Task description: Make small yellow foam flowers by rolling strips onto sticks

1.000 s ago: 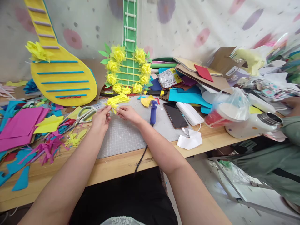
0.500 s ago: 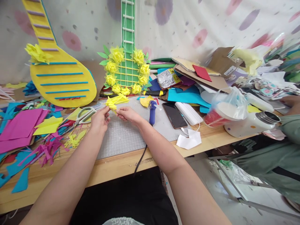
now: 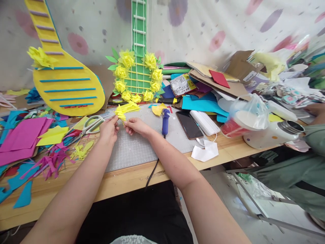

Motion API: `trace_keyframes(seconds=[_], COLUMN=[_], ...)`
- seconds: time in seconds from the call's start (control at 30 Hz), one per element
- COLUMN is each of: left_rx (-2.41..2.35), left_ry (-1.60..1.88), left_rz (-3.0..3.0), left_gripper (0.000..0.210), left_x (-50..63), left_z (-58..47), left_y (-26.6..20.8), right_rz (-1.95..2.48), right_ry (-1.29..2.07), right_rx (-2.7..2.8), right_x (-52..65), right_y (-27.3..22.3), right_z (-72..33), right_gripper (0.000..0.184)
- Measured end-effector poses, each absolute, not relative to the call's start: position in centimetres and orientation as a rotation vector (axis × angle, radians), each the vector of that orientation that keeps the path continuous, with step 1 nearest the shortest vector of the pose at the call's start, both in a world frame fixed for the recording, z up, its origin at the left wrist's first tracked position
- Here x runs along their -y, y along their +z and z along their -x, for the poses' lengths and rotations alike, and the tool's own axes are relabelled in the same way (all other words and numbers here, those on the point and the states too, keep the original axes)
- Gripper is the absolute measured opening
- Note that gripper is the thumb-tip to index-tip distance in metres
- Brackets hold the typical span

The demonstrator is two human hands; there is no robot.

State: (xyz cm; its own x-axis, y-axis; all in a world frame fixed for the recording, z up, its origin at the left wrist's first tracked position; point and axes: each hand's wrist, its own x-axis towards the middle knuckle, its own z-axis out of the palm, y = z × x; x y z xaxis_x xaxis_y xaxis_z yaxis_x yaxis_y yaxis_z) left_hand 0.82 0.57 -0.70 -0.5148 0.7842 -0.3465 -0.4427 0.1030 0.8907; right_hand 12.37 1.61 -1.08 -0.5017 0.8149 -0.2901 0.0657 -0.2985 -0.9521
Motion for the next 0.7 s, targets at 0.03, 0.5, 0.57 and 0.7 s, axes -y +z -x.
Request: trace_keyframes(seconds=[0.03,0.5,0.57,0.7], left_rx=[-1.411,-1.431,-1.418,-1.409], left_ry=[1.601,1.663,1.676,1.691], left_rz=[-0.366,-0.442,-0.442,-0.444], left_gripper=[0.018,0.015,0.012,0.012], left_x=[-0.6,-1.1,-1.1,-1.0], left_z=[-0.8,-0.3,-0.3,-0.3], left_y=[-0.7,-1.2,-1.1,-0.9], right_rz=[1.128,1.143,1.145,1.145], right_ry=[1.866,1.643,1.65,1.648], right_rx=[1.416,1.558,1.571,1.589], right_x=[-1.6,-1.9,-1.9,-1.8], right_y=[-1.0,-2.1,-2.0,-1.9], right_z=[-12.4,-11.9,-11.9,-11.9], right_gripper=[0.021,0.018,0.019,0.02])
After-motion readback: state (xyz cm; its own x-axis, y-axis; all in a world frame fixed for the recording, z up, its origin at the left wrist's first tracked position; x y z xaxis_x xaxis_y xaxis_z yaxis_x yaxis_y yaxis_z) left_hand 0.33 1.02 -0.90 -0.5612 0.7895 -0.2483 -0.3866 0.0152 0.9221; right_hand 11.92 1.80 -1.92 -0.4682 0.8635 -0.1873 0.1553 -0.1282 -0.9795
